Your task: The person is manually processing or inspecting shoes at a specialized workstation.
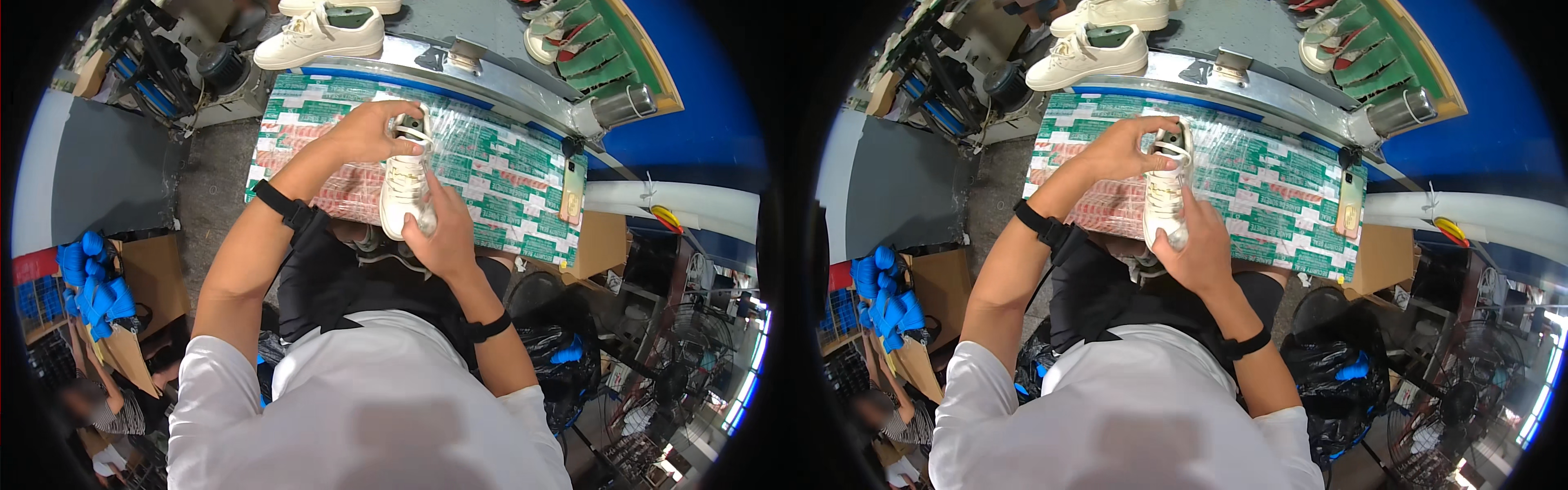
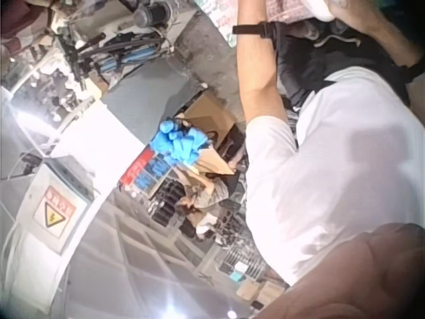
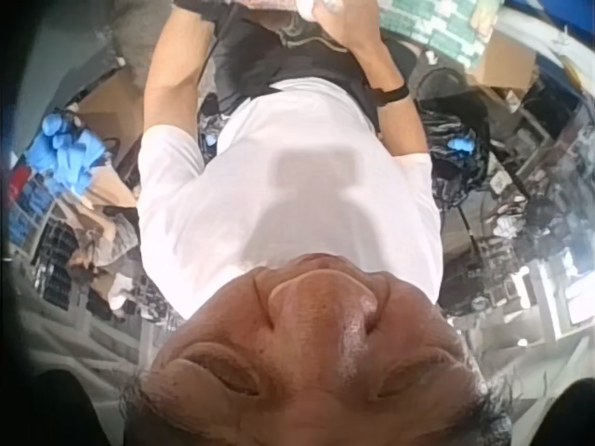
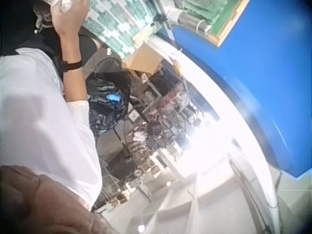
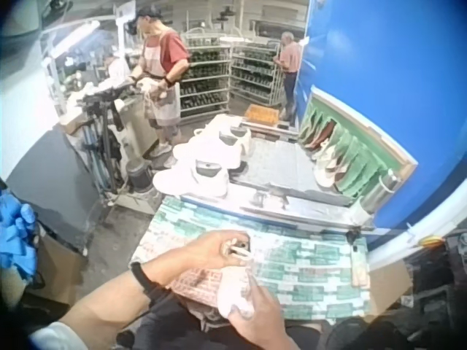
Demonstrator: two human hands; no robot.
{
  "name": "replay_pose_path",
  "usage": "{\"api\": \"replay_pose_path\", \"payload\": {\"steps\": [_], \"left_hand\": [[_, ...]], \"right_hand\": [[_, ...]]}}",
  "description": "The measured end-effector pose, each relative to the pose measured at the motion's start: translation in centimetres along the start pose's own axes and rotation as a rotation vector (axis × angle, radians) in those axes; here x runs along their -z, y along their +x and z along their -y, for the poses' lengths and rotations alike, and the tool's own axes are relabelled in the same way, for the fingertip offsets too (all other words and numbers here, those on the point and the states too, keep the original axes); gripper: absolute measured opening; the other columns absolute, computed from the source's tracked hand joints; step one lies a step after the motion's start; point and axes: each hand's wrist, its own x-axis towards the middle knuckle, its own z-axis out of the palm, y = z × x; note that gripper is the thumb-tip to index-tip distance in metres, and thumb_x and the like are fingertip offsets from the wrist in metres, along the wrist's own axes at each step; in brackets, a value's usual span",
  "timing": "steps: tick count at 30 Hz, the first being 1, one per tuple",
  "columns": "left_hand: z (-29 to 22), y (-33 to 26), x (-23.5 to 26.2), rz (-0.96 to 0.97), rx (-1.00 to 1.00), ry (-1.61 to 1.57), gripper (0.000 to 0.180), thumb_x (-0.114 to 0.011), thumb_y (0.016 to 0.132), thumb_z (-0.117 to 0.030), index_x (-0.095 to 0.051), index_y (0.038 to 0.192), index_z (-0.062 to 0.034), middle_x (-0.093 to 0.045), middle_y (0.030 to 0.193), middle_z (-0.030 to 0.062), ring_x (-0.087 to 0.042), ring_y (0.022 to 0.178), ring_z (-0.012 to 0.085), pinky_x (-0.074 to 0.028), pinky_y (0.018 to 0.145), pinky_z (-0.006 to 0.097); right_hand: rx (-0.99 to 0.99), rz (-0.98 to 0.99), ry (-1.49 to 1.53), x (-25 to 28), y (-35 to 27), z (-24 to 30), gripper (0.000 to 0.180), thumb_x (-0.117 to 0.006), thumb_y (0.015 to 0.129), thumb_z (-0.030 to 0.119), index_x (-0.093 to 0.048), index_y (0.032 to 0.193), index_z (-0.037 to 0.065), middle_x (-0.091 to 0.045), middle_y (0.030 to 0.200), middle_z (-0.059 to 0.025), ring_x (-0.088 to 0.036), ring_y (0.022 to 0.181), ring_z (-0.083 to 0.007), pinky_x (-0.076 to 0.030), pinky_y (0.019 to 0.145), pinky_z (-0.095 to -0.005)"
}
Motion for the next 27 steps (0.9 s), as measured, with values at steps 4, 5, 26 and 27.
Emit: {"api": "replay_pose_path", "payload": {"steps": [4,5,26,27], "left_hand": [[0.5,-0.4,-1.1,-0.081,0.003,0.071,0.066,-0.096,0.085,-0.044,-0.075,0.139,-0.0117,-0.071,0.153,0.0123,-0.071,0.133,0.0371,-0.057,0.112,0.045],[0.4,-0.5,-1.3,-0.081,0.005,0.071,0.066,-0.096,0.085,-0.044,-0.075,0.139,-0.0117,-0.071,0.153,0.0123,-0.071,0.133,0.0371,-0.057,0.112,0.045],[-0.9,-0.8,-1.7,-0.117,0.067,-0.032,0.056,-0.096,0.09,-0.031,-0.076,0.137,-0.008,-0.071,0.156,0.0115,-0.072,0.134,0.0319,-0.054,0.116,0.042],[-1.0,-0.8,-1.7,-0.108,0.091,-0.061,0.057,-0.096,0.09,-0.031,-0.075,0.137,-0.0077,-0.071,0.156,0.0113,-0.071,0.135,0.0312,-0.054,0.116,0.042]], "right_hand": [[0.09,-0.036,-0.094,-0.5,1.1,-1.0,0.084,-0.087,0.082,0.022,-0.057,0.152,-0.011,-0.067,0.111,-0.0203,-0.067,0.102,-0.0404,-0.055,0.091,-0.0502],[0.09,-0.035,-0.093,-0.5,1.2,-1.0,0.084,-0.087,0.082,0.022,-0.057,0.152,-0.011,-0.067,0.111,-0.0203,-0.067,0.102,-0.0404,-0.055,0.091,-0.0502],[0.026,0.035,-0.037,2.0,0.4,-1.6,0.079,-0.086,0.084,0.023,-0.06,0.151,-0.009,-0.069,0.112,-0.0215,-0.069,0.104,-0.041,-0.056,0.092,-0.0492],[0.03,0.033,-0.031,1.6,0.4,-1.5,0.079,-0.086,0.084,0.023,-0.06,0.151,-0.009,-0.069,0.112,-0.0215,-0.069,0.104,-0.041,-0.056,0.092,-0.0492]]}}
